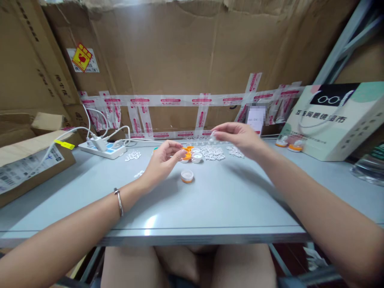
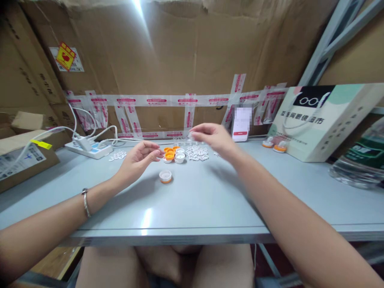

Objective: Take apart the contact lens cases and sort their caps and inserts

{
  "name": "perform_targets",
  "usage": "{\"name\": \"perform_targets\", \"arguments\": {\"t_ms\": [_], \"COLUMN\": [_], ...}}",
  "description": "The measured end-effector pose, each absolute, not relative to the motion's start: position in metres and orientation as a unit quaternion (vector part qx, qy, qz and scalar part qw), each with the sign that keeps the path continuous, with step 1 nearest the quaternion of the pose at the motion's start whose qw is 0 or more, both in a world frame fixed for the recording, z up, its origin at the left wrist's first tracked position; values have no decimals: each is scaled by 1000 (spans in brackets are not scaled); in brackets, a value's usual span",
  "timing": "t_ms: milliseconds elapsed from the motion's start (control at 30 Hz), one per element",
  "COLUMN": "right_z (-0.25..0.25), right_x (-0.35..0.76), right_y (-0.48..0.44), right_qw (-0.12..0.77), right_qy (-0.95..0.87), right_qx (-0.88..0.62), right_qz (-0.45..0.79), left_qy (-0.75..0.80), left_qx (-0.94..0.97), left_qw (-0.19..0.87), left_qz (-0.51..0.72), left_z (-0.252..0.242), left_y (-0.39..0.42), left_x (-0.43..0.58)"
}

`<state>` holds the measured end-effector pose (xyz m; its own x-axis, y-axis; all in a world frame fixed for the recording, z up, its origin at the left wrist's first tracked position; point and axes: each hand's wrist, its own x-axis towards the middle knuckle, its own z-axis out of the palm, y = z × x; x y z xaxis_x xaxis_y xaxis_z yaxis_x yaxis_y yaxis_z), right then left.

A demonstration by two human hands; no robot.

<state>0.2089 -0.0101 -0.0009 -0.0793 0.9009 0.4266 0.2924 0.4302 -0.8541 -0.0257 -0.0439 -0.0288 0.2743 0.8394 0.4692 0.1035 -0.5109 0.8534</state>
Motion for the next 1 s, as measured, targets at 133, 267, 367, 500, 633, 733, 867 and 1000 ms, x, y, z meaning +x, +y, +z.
{"name": "perform_targets", "arguments": {"t_ms": [133,267,367,500,633,733,867,1000], "right_z": [-4,-15,-18,-11,3,2,-18,-34], "right_x": [284,319,322,312,269,217,164,152], "right_y": [20,30,31,28,7,-16,-35,-35], "right_qw": [395,296,250,259,321,302,242,203], "right_qy": [-622,-617,-630,-605,-661,-751,-837,-852], "right_qx": [-639,-691,-699,-731,-661,-549,-428,-409], "right_qz": [222,233,227,180,152,206,241,256], "left_qy": [337,337,345,377,410,411,394,380], "left_qx": [736,765,775,798,838,863,882,887], "left_qw": [353,335,321,306,273,241,208,201], "left_qz": [469,436,421,357,234,170,152,169], "left_z": [-28,-28,-27,-26,-28,-34,-39,-41], "left_y": [-44,-44,-42,-37,-31,-27,-25,-27], "left_x": [-27,-28,-30,-35,-42,-46,-44,-39]}}
